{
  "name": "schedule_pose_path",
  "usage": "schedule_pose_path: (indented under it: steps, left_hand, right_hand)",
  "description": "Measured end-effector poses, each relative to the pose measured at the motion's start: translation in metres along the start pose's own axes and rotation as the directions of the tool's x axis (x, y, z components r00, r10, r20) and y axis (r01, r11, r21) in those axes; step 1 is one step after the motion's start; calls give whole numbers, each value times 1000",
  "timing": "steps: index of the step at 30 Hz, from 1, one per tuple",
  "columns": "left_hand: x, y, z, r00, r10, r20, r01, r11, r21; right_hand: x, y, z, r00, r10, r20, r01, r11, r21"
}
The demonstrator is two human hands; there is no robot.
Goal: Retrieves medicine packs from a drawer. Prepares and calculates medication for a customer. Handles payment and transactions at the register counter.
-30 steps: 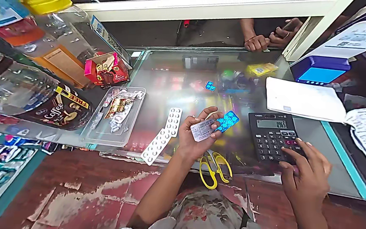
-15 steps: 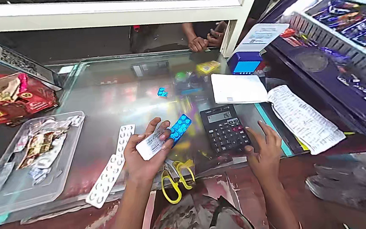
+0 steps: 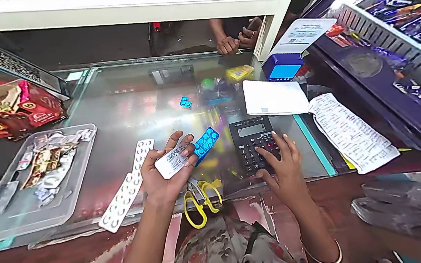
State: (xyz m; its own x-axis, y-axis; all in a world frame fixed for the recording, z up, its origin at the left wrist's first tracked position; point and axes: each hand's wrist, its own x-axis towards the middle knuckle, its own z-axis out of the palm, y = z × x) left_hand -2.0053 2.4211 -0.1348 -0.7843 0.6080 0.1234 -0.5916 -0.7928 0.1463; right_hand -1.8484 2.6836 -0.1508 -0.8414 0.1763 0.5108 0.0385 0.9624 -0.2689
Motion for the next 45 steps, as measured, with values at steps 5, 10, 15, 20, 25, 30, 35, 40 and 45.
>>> schedule_pose_path:
  steps: [5, 10, 15, 20, 25, 30, 35, 40, 45]
  left_hand:
    - [0, 1, 0, 1000, 6, 4, -6, 1000, -6]
    - [0, 0, 1, 1000, -2, -10, 2, 1000, -20]
    - [0, 0, 2, 999, 18, -34, -18, 1000, -1]
    - [-1, 1, 0, 999, 18, -50, -17, 1000, 14]
    - [0, 1, -1, 999, 15, -43, -15, 1000, 12]
    - [-1, 2, -1, 996, 37, -75, -37, 999, 9]
    - [-1, 4, -2, 992, 68, -106, -66, 998, 25]
    - [1, 4, -3, 992, 69, -102, -69, 998, 0]
    - [2, 3, -3, 994, 64, -94, -63, 998, 8]
  right_hand:
    - [-17, 9, 3, 979, -124, -162, 139, 986, 90]
    - [-15, 7, 3, 988, -86, -125, 97, 992, 85]
    - [1, 1, 3, 996, -60, -64, 63, 997, 48]
    - [3, -5, 7, 992, -123, -33, 124, 991, 51]
    - [-5, -2, 6, 974, -46, -223, 88, 979, 183]
    - [-10, -2, 8, 953, -21, -303, 87, 975, 206]
    - [-9, 4, 7, 949, -15, -315, 70, 984, 166]
    - [-2, 18, -1, 960, 29, -279, -16, 999, 47]
    - [-3, 17, 2, 960, 5, -281, 2, 1000, 27]
